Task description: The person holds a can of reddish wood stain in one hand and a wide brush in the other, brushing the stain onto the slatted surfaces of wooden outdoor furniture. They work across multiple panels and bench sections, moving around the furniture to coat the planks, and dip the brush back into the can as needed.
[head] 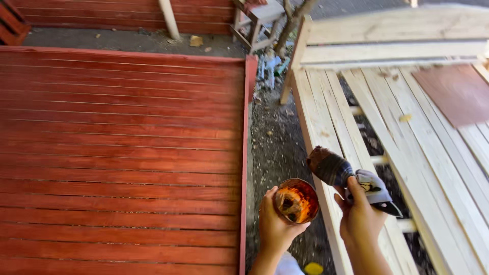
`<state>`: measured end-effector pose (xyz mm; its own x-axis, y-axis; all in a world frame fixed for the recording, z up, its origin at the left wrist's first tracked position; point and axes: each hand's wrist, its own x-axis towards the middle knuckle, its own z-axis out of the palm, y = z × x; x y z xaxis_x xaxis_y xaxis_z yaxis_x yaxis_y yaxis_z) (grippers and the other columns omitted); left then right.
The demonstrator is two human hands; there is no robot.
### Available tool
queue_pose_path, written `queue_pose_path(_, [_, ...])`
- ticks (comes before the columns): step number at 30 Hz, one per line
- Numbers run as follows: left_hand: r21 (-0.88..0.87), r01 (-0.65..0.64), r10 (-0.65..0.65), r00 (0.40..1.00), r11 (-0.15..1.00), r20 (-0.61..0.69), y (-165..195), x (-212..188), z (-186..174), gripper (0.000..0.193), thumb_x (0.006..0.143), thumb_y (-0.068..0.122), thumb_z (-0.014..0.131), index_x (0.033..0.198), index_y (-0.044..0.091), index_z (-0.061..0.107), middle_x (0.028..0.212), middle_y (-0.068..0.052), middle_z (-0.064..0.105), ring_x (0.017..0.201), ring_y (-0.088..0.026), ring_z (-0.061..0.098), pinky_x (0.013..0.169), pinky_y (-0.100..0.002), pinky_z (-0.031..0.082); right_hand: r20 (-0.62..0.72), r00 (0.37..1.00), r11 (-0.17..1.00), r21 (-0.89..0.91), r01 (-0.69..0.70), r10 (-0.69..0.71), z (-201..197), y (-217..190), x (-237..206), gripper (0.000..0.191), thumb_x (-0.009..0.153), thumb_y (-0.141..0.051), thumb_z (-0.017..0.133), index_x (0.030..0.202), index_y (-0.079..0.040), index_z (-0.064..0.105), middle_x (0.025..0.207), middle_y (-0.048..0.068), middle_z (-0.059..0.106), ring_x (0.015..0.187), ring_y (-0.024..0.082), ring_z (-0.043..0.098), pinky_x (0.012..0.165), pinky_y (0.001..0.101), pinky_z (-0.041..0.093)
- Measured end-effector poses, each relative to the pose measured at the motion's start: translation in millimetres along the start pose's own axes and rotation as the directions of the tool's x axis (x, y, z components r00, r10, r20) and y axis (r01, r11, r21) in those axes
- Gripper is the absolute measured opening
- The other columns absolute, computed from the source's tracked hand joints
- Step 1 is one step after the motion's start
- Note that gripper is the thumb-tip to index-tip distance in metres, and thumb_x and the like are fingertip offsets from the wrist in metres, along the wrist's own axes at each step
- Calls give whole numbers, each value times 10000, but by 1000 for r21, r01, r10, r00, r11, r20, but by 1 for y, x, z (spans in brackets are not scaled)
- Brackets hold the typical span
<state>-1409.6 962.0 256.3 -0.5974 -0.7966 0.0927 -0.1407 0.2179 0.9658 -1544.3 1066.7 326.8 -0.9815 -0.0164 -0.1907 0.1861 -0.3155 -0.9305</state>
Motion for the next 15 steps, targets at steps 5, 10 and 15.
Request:
queue_pose_path(5, [75,-49,64,975,996,-214,6,84,12,1081,471,230,1041,1381,43,487,1345,-206,570,1264,-385,545,1030,-480,454,151,977,983,85,-162,148,54,9,110,210,963,-116,736,1135,-68,626,933,45,679,739,220,718,592,302,589])
queue_pose_path(10, [-71,90,-106,959,993,-263,27,164,8,988,544,244,1004,1376,61,504,1287,-131,629,1230,-273,622,1043,-404,531,280,937,972,49,-229,207,111,23,217,204,994,-125,708,1182,-92,634,979,46,698,759,216,721,601,281,590])
queue_pose_path(15, [18,100,-82,892,995,-444,42,233,3,1046,479,169,1011,1373,54,480,1299,-117,588,1244,-271,598,1038,-405,483,450,849,952,-11,-307,279,178,59,307,273,981,-123,716,1233,-104,613,999,47,699,780,214,728,625,284,606])
